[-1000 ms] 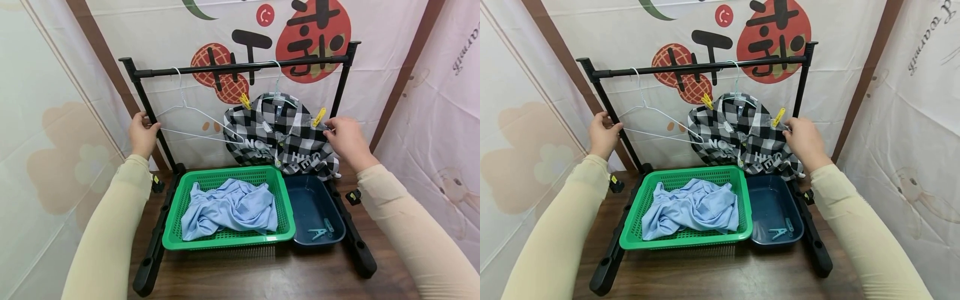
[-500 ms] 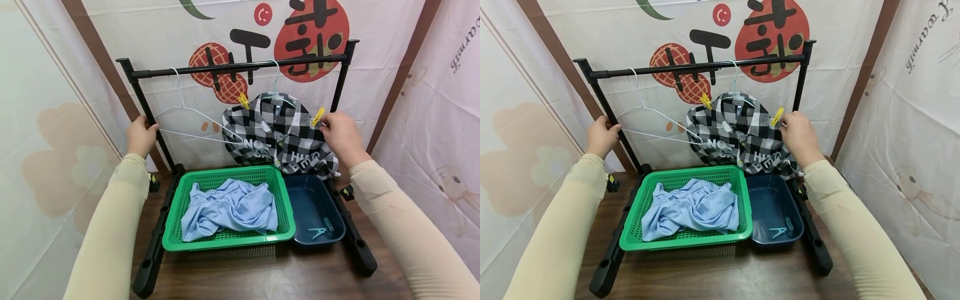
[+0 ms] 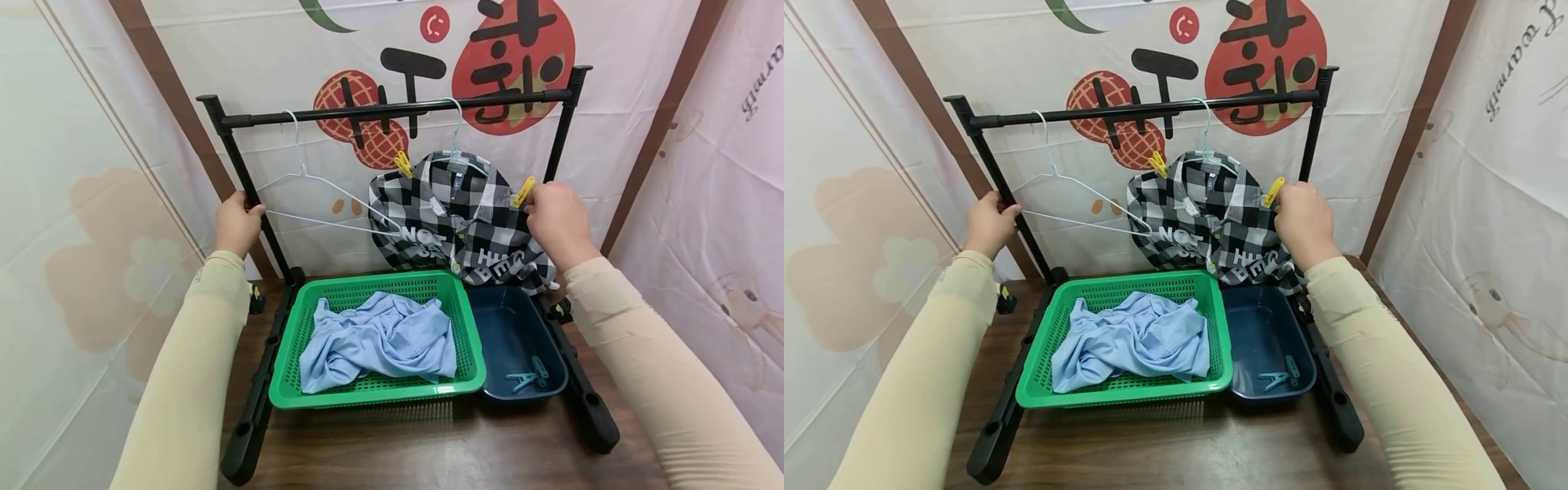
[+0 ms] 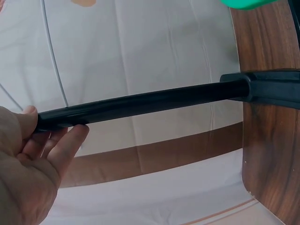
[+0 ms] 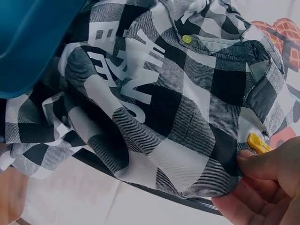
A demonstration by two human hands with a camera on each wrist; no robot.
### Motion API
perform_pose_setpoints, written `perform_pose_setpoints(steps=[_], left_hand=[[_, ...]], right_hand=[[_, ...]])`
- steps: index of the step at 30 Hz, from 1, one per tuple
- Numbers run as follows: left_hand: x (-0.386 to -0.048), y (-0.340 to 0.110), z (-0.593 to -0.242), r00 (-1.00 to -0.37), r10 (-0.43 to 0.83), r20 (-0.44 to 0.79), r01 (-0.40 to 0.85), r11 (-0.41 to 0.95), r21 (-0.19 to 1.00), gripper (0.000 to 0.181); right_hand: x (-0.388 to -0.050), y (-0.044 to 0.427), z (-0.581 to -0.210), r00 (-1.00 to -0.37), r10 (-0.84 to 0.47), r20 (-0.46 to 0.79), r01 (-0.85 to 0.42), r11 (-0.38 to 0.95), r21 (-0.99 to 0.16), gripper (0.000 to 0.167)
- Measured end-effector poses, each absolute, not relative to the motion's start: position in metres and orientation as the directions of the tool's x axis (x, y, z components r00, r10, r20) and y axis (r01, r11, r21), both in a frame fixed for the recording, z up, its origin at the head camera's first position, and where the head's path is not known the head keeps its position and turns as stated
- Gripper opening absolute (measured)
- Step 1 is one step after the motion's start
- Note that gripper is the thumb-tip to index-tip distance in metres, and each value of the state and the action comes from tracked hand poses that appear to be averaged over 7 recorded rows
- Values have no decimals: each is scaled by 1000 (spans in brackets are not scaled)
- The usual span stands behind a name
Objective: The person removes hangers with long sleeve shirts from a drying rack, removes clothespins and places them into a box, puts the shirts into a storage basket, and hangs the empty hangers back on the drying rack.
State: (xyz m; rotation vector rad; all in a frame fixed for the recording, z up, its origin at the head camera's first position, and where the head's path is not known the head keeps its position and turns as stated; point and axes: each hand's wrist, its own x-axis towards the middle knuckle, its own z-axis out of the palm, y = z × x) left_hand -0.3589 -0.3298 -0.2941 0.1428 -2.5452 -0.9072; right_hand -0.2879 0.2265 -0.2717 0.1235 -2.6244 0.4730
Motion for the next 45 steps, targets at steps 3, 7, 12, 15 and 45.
perform_pose_setpoints(steps=[3, 7, 12, 15, 45], left_hand=[[-359, -329, -295, -903, -241, 356, 36, 783, 621, 43], [-360, -329, -297, -903, -239, 356, 31, 792, 609, 42], [-361, -331, -299, -901, -240, 362, 32, 794, 607, 38], [-360, -331, -300, -903, -245, 353, 25, 790, 613, 37], [-357, -327, -300, -921, -224, 319, -7, 828, 561, 36]], right_hand=[[-288, 228, -271, -881, -5, 473, -168, 938, -303, 15], [-287, 230, -268, -868, -4, 496, -174, 939, -296, 15], [-288, 230, -261, -846, -22, 533, -201, 939, -280, 16], [-289, 229, -255, -834, -29, 551, -206, 943, -261, 17], [-265, 246, -259, -693, -83, 716, -311, 931, -193, 14]])
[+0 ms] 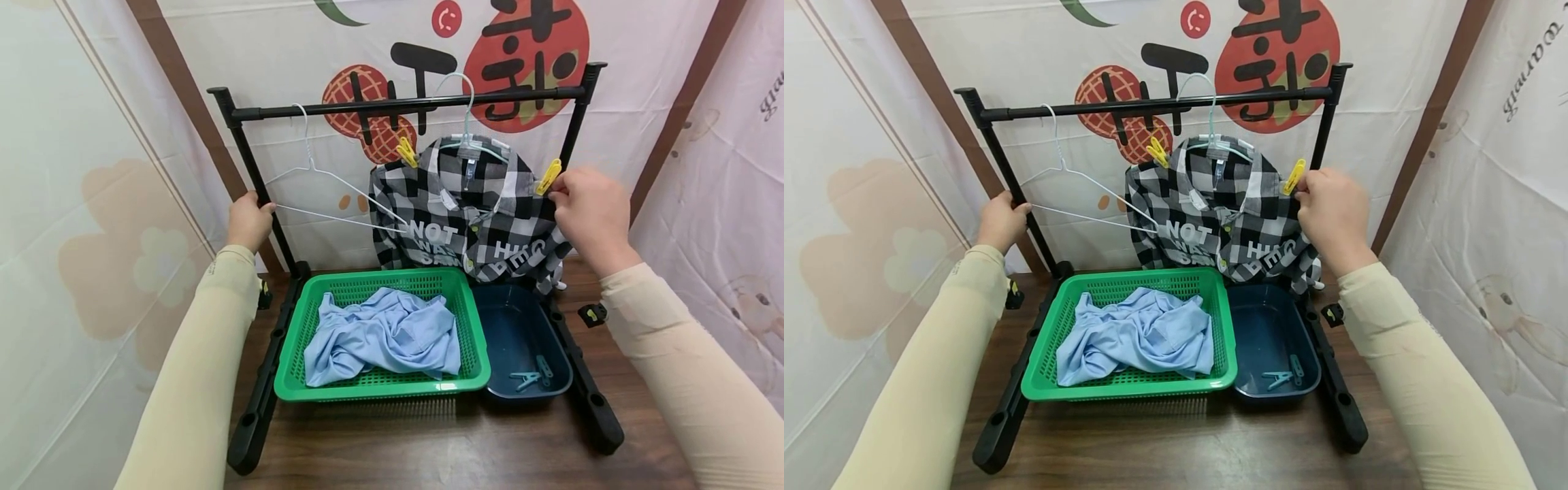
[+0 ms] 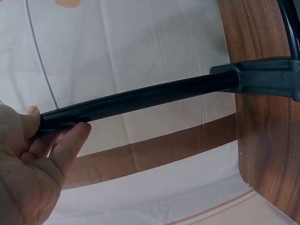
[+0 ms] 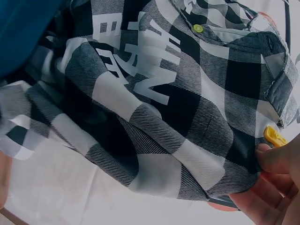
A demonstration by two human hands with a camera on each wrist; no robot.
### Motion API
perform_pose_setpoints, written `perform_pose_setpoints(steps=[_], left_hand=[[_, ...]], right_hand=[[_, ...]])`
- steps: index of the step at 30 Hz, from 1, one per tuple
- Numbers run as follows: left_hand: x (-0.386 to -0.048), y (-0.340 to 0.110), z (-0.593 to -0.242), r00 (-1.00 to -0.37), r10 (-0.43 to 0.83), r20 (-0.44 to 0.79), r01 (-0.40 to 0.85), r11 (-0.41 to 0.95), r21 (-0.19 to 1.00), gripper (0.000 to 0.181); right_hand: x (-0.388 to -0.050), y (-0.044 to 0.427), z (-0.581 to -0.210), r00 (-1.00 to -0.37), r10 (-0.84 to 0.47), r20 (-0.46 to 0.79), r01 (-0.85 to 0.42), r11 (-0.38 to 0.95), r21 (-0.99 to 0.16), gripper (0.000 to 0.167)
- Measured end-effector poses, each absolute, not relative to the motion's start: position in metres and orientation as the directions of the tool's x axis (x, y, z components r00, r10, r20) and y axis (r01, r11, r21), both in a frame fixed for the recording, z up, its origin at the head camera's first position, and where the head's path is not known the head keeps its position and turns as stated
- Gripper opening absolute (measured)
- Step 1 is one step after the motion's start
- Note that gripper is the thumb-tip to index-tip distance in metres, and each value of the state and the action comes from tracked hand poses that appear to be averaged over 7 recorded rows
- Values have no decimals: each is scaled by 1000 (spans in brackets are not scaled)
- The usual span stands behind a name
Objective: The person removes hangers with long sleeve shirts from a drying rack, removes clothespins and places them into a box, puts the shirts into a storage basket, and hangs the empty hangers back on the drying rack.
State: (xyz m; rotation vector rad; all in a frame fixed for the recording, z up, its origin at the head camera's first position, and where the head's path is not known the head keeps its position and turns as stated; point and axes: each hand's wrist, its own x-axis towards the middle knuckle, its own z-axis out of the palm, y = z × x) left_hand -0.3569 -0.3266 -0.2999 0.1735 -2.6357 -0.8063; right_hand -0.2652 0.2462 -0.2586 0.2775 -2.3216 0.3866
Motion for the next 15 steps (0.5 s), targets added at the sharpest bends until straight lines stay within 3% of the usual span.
perform_pose_setpoints(steps=[15], left_hand=[[-356, -326, -303, -916, -216, 339, 19, 819, 574, 34]], right_hand=[[-257, 251, -289, -705, -102, 702, -320, 929, -186, 9]])
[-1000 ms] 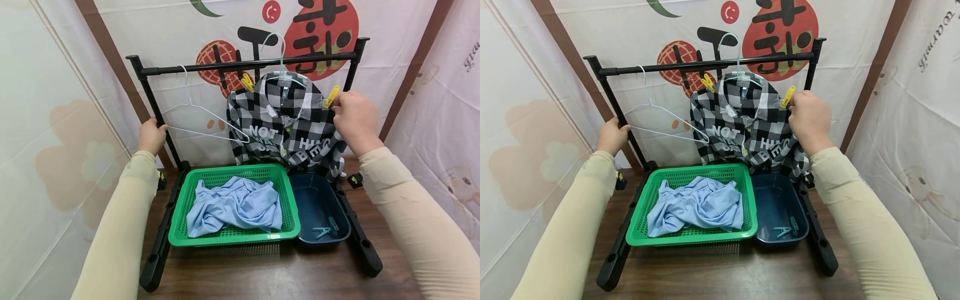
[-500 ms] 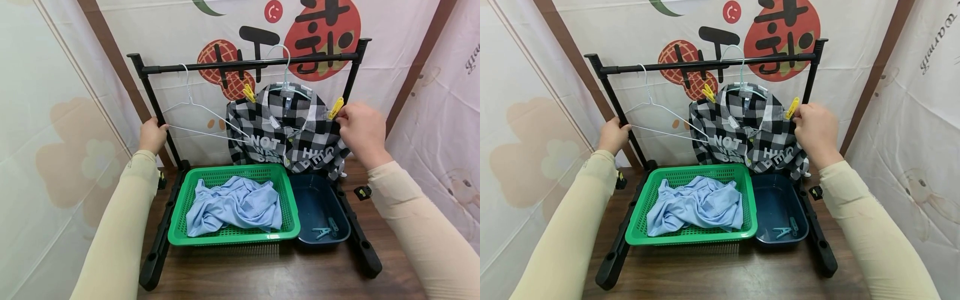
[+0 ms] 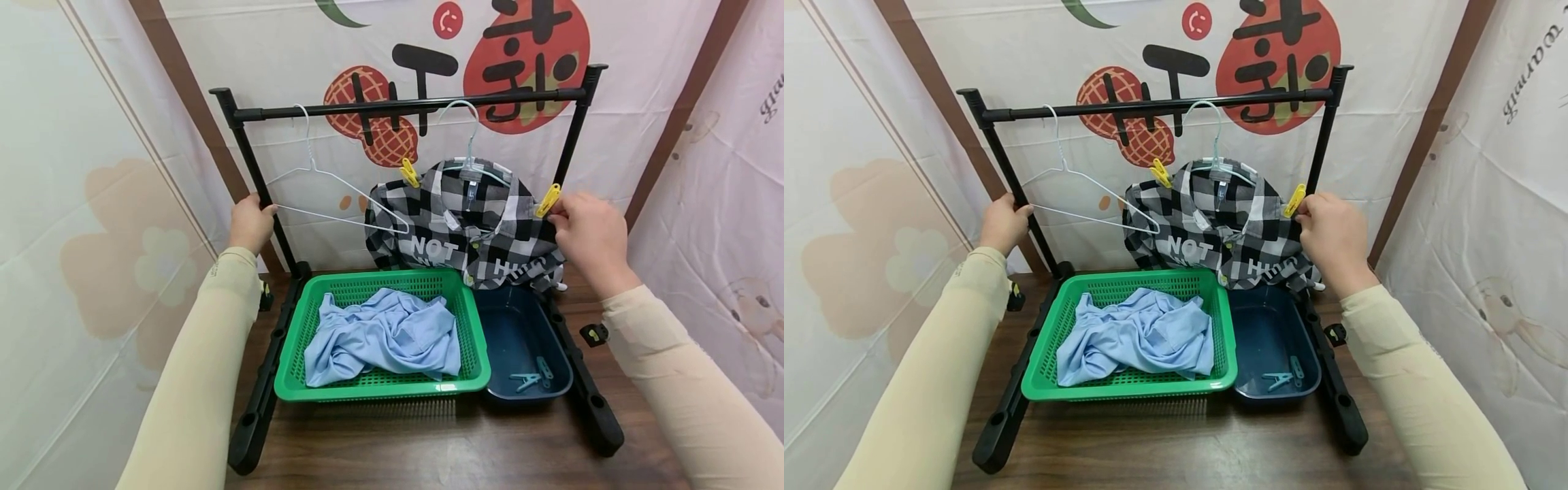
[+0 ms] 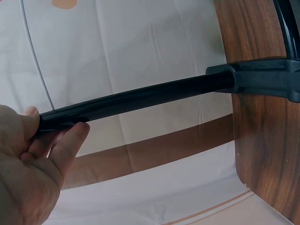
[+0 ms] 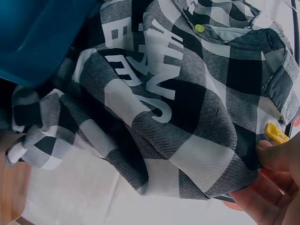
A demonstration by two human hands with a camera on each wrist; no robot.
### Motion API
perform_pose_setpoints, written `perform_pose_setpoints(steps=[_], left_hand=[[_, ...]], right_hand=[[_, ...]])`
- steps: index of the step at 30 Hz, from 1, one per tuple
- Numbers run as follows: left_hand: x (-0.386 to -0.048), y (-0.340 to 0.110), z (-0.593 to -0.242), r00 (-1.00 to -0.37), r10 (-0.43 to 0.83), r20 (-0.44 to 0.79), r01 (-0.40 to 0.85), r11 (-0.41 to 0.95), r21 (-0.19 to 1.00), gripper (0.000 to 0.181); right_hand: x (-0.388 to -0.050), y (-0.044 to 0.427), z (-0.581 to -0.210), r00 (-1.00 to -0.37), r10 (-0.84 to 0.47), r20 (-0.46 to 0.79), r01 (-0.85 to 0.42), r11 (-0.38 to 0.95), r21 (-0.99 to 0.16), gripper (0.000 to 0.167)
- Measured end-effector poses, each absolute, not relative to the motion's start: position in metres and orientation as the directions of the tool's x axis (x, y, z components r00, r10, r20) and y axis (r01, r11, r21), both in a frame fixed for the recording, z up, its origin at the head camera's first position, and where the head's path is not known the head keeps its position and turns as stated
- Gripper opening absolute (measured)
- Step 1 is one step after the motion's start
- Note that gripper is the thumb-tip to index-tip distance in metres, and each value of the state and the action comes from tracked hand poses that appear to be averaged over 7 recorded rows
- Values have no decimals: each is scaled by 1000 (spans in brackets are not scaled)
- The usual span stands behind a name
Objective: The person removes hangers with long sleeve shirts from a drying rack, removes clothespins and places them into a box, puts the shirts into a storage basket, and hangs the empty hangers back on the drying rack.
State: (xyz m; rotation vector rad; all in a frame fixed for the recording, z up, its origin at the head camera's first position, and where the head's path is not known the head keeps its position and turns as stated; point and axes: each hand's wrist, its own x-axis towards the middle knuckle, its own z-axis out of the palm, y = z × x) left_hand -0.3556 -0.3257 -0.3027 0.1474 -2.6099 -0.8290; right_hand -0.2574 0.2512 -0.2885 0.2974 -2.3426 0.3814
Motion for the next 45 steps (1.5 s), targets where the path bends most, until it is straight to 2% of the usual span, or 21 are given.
perform_pose_setpoints(steps=[5, 12, 18, 33, 38, 45], left_hand=[[-358, -326, -305, -921, -215, 326, 8, 824, 567, 36], [-362, -325, -307, -926, -211, 312, -2, 831, 556, 43], [-361, -326, -307, -925, -207, 320, 8, 829, 559, 40], [-360, -329, -311, -929, -201, 312, 13, 824, 567, 37], [-359, -330, -312, -929, -201, 311, 9, 828, 561, 37], [-359, -332, -314, -940, -191, 282, 3, 823, 568, 39]], right_hand=[[-256, 256, -300, -741, -96, 665, -306, 929, -206, 9], [-254, 267, -320, -746, -113, 657, -321, 924, -206, 7], [-249, 274, -337, -768, -128, 627, -323, 924, -207, 6], [-240, 289, -377, -724, -214, 655, -411, 897, -162, 8], [-238, 293, -385, -673, -239, 700, -448, 885, -128, 11], [-236, 292, -383, -490, -332, 806, -534, 845, 24, 17]])
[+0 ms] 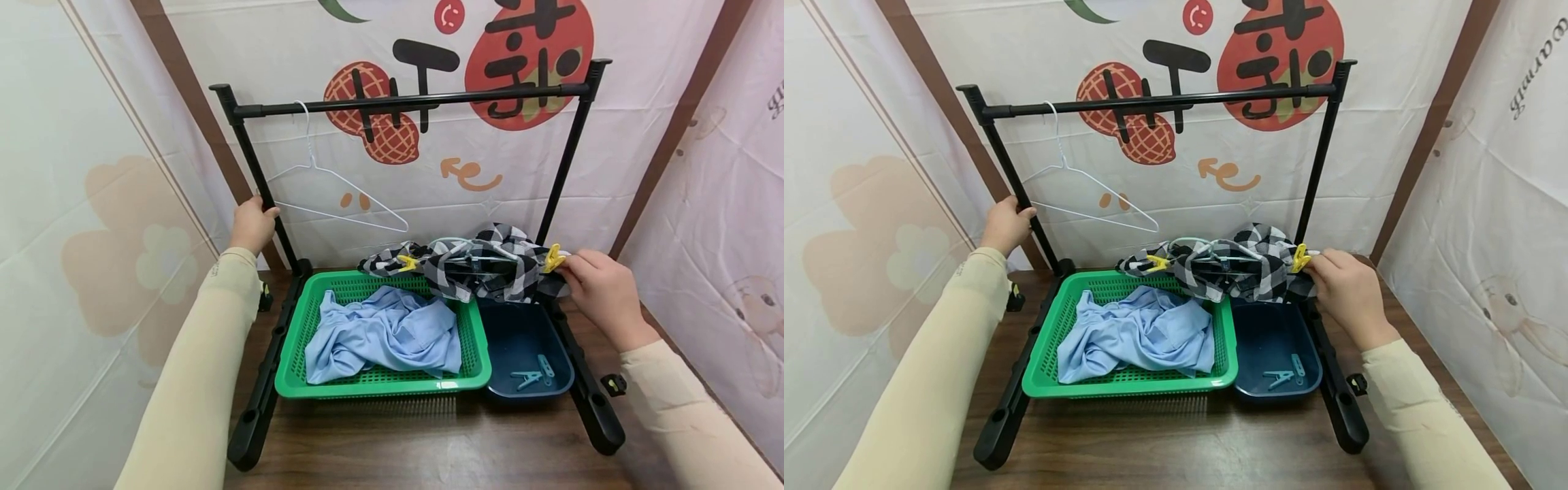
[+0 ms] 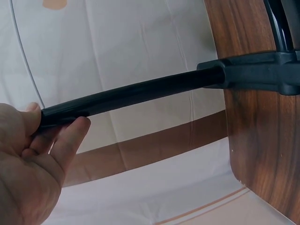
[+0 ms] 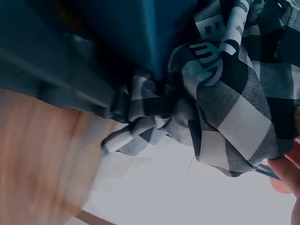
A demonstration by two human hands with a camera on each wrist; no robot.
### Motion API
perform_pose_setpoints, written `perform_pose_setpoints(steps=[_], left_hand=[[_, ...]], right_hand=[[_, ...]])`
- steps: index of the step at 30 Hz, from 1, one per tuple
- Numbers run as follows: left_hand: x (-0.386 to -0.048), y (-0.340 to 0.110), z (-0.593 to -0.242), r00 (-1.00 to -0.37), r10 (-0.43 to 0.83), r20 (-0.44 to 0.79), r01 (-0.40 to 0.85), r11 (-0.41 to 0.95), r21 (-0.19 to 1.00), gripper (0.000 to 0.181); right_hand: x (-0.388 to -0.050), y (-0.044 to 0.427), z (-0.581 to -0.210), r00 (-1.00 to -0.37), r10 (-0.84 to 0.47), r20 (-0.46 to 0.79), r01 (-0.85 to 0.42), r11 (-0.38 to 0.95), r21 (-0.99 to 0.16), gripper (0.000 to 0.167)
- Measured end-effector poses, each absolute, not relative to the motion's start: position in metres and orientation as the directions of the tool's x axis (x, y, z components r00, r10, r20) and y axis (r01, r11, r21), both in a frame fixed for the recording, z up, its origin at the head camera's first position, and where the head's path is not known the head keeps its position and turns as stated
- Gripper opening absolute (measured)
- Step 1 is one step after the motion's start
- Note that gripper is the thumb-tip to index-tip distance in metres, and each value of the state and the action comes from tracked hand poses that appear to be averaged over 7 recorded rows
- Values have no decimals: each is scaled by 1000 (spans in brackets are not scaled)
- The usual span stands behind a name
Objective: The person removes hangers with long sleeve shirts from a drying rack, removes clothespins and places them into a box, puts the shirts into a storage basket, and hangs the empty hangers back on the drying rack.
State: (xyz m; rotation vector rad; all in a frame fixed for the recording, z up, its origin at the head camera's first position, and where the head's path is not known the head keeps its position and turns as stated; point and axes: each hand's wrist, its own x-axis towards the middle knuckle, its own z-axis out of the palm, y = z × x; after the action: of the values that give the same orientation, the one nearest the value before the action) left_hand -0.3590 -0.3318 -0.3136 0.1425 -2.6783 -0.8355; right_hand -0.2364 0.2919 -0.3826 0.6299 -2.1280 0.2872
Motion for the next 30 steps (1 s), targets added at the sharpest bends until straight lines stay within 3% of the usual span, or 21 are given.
perform_pose_setpoints(steps=[3, 8, 16, 30], left_hand=[[-360, -334, -314, -943, -183, 279, 7, 826, 564, 38], [-360, -336, -314, -944, -174, 280, 10, 833, 553, 38], [-358, -339, -317, -952, -148, 268, 41, 806, 590, 38], [-360, -343, -324, -957, -147, 249, 50, 764, 643, 34]], right_hand=[[-236, 288, -373, -440, -365, 821, -549, 832, 76, 15], [-232, 277, -351, -417, -396, 818, -537, 833, 130, 11], [-229, 255, -316, -277, -382, 882, -577, 800, 166, 10], [-228, 228, -253, -220, -339, 915, -530, 829, 179, 20]])
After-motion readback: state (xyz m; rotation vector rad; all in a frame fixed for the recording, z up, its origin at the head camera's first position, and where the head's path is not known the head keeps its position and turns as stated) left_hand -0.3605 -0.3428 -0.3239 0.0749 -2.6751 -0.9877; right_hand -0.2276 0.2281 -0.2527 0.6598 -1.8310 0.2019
